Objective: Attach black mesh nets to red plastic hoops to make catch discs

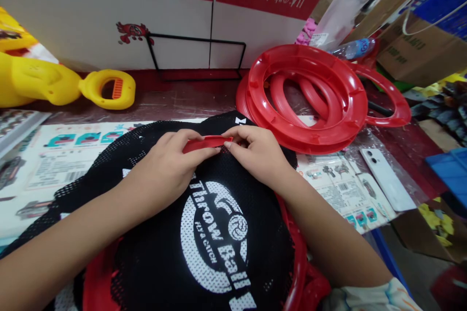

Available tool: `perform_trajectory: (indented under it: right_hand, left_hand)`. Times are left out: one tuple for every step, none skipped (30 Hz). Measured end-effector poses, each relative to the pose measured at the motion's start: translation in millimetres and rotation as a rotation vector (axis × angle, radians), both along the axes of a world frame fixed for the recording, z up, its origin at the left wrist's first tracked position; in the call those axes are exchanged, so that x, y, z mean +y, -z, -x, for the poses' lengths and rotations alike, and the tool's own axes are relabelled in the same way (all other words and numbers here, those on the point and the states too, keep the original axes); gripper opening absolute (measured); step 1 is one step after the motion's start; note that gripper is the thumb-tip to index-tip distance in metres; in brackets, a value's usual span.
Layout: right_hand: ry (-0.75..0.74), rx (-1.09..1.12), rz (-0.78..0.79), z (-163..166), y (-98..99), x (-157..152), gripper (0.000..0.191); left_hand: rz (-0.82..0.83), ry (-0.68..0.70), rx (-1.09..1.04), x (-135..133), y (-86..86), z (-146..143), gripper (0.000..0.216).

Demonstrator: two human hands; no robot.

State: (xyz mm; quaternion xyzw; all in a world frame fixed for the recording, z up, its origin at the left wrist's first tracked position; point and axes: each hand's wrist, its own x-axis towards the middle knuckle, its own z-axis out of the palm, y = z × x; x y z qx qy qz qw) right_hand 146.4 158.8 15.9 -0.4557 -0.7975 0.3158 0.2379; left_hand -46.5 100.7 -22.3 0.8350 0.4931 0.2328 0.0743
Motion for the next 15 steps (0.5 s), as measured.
perform_trajectory:
  right_hand:
    - [0.005, -0.001, 0.003, 0.3, 0.5, -0.1, 0.020]
    - [0.010, -0.006, 0.004, 0.6, 1.1, -0.4, 0.019]
    - [0.016, -0.015, -0.001, 1.1, 1.6, -0.9, 0.019]
    - [0.019, -0.027, -0.009, 1.5, 2.0, -1.5, 0.018]
    - [0.018, -0.041, -0.024, 1.9, 2.2, -2.2, 0.018]
    - [0.012, -0.055, -0.041, 2.2, 2.2, -3.0, 0.018]
    - [0.002, -0.065, -0.058, 2.4, 1.9, -3.7, 0.018]
    - [-0.008, -0.071, -0.072, 2.5, 1.4, -4.4, 0.019]
    - [-0.017, -0.074, -0.082, 2.5, 0.7, -5.1, 0.019]
    - [-0.021, -0.079, -0.089, 2.6, 0.1, -5.6, 0.020]
    - [-0.019, -0.086, -0.091, 2.6, -0.5, -6.0, 0.020]
    - [-0.010, -0.097, -0.091, 2.7, -0.8, -6.2, 0.020]
    - [0.005, -0.111, -0.090, 2.9, -0.9, -6.3, 0.019]
    - [0.021, -0.125, -0.090, 3.1, -0.7, -6.3, 0.019]
    - [0.036, -0.139, -0.092, 3.5, -0.2, -6.0, 0.019]
  left_hand:
    - [-0.003, -0.001, 0.010, 0.2, 0.6, 0.2, 0.044]
    - [-0.005, -0.006, 0.021, 0.4, 1.2, 0.4, 0.045]
    - [-0.005, -0.012, 0.031, 0.5, 1.6, 0.7, 0.045]
    - [-0.003, -0.020, 0.042, 0.6, 2.0, 0.9, 0.045]
    - [0.002, -0.027, 0.056, 0.5, 2.3, 0.9, 0.045]
    - [0.008, -0.033, 0.070, 0.4, 2.5, 0.9, 0.045]
    - [0.011, -0.035, 0.083, 0.2, 2.7, 0.7, 0.045]
    - [0.011, -0.036, 0.092, 0.0, 2.8, 0.5, 0.045]
    - [0.010, -0.036, 0.098, -0.1, 2.9, 0.2, 0.044]
    - [0.006, -0.039, 0.102, -0.2, 3.0, -0.1, 0.044]
    - [0.002, -0.043, 0.107, -0.2, 3.0, -0.3, 0.044]
    - [-0.004, -0.049, 0.113, -0.2, 3.0, -0.5, 0.044]
    - [-0.007, -0.051, 0.124, -0.1, 3.0, -0.6, 0.044]
    - [-0.011, -0.053, 0.136, -0.2, 3.1, -0.7, 0.044]
    - [-0.016, -0.051, 0.148, -0.3, 3.2, -0.9, 0.045]
